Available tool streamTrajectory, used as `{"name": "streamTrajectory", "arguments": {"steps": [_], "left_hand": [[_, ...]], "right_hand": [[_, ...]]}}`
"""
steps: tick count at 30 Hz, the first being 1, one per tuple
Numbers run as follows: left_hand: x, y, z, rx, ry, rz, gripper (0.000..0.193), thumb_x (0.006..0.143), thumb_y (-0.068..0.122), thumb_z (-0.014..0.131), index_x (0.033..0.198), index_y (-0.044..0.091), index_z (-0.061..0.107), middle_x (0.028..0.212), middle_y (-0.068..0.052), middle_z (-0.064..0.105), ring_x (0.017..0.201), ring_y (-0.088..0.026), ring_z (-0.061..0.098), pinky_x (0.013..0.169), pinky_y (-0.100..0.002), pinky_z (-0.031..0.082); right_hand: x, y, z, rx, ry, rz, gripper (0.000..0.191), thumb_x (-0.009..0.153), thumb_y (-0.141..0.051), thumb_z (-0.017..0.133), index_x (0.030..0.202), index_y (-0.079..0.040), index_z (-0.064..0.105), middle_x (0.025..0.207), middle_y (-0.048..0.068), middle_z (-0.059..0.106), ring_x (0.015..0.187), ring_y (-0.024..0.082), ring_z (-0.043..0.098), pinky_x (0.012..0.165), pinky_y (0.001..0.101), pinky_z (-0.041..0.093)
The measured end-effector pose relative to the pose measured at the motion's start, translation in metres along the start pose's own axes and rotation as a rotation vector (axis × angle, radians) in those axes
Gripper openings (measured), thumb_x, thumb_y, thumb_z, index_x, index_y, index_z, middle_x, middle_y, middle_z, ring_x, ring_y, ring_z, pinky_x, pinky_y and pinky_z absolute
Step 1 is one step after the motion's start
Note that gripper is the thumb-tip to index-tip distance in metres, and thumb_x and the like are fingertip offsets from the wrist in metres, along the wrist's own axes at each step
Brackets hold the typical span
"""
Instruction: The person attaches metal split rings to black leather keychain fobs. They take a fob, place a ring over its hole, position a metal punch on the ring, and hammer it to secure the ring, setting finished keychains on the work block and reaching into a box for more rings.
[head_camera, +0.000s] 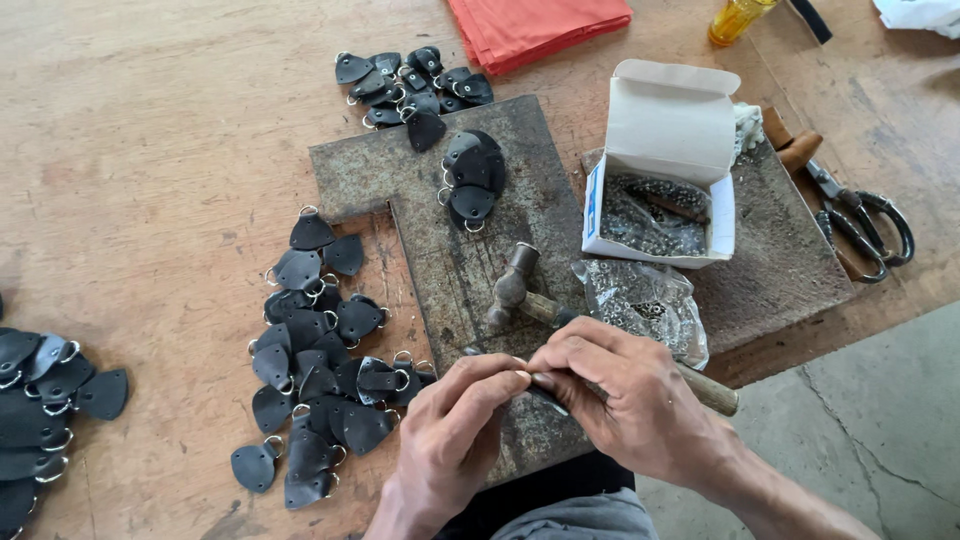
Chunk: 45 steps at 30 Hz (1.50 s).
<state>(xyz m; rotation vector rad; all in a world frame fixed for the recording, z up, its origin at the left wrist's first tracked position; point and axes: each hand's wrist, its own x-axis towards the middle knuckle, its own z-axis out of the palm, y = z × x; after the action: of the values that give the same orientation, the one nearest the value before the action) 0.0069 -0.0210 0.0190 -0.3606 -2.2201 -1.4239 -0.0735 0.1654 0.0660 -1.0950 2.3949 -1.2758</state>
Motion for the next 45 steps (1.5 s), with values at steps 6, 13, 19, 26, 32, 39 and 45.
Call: {"name": "streamTrajectory", "arguments": {"steps": [6,13,19,26,32,39,45], "left_hand": [[0.007,0.004,-0.019,0.044,0.079,-0.133,0.034,0.083,-0.012,0.071,0.114,0.002,0.068,0.106,-0.013,0.072,0.092,-0.024,0.077,0.075,-0.030,0.062],[0.002,-0.008,-0.033,-0.032,0.093,-0.531,0.011,0.094,0.004,0.071,0.104,0.001,0.066,0.088,-0.008,0.074,0.076,-0.013,0.071,0.065,-0.028,0.058],[-0.015,-0.018,-0.017,-0.532,0.032,-0.912,0.017,0.092,0.006,0.071,0.105,-0.003,0.069,0.083,-0.006,0.071,0.073,-0.009,0.067,0.067,-0.026,0.058],[-0.023,-0.021,0.010,-0.692,-0.031,-0.938,0.020,0.092,0.006,0.068,0.109,-0.004,0.069,0.084,-0.006,0.074,0.080,-0.012,0.073,0.075,-0.027,0.062],[-0.024,-0.019,0.020,-0.611,-0.063,-0.984,0.021,0.091,0.006,0.070,0.109,-0.005,0.071,0.082,-0.009,0.075,0.076,-0.013,0.074,0.072,-0.028,0.061],[-0.024,-0.022,0.024,-0.667,-0.019,-1.019,0.023,0.090,0.008,0.069,0.110,-0.005,0.070,0.085,-0.009,0.075,0.075,-0.014,0.074,0.070,-0.029,0.063],[-0.019,-0.021,0.025,-0.726,0.042,-1.003,0.023,0.091,0.008,0.069,0.109,-0.006,0.068,0.084,-0.011,0.075,0.073,-0.016,0.074,0.068,-0.030,0.064]], "right_hand": [[0.008,-0.016,-0.008,0.036,-0.186,-0.043,0.035,0.096,-0.005,0.059,0.130,-0.001,0.064,0.110,0.012,0.069,0.093,0.023,0.072,0.077,0.0351,0.060],[0.013,0.000,0.007,-0.188,-0.070,0.065,0.024,0.094,-0.010,0.064,0.117,-0.004,0.066,0.104,0.009,0.070,0.085,0.022,0.072,0.074,0.0354,0.060],[-0.006,0.030,0.003,-0.355,-0.011,0.171,0.014,0.091,-0.015,0.070,0.102,-0.008,0.074,0.099,0.009,0.072,0.079,0.019,0.072,0.066,0.0315,0.060],[0.021,0.107,-0.084,-0.867,0.183,0.190,0.007,0.097,-0.011,0.072,0.097,-0.009,0.078,0.097,0.010,0.076,0.083,0.021,0.069,0.072,0.0365,0.060],[0.051,0.137,-0.098,-0.765,-0.067,0.269,0.014,0.084,-0.013,0.075,0.097,-0.013,0.081,0.102,0.006,0.075,0.083,0.021,0.070,0.078,0.0368,0.060],[0.048,0.129,-0.094,-0.690,-0.080,0.389,0.011,0.094,-0.008,0.065,0.099,-0.005,0.074,0.105,0.008,0.069,0.084,0.021,0.068,0.079,0.0368,0.058],[0.038,0.112,-0.092,-0.643,0.156,0.170,0.007,0.099,-0.010,0.063,0.098,-0.003,0.065,0.098,0.010,0.064,0.085,0.022,0.064,0.080,0.0358,0.056]]}}
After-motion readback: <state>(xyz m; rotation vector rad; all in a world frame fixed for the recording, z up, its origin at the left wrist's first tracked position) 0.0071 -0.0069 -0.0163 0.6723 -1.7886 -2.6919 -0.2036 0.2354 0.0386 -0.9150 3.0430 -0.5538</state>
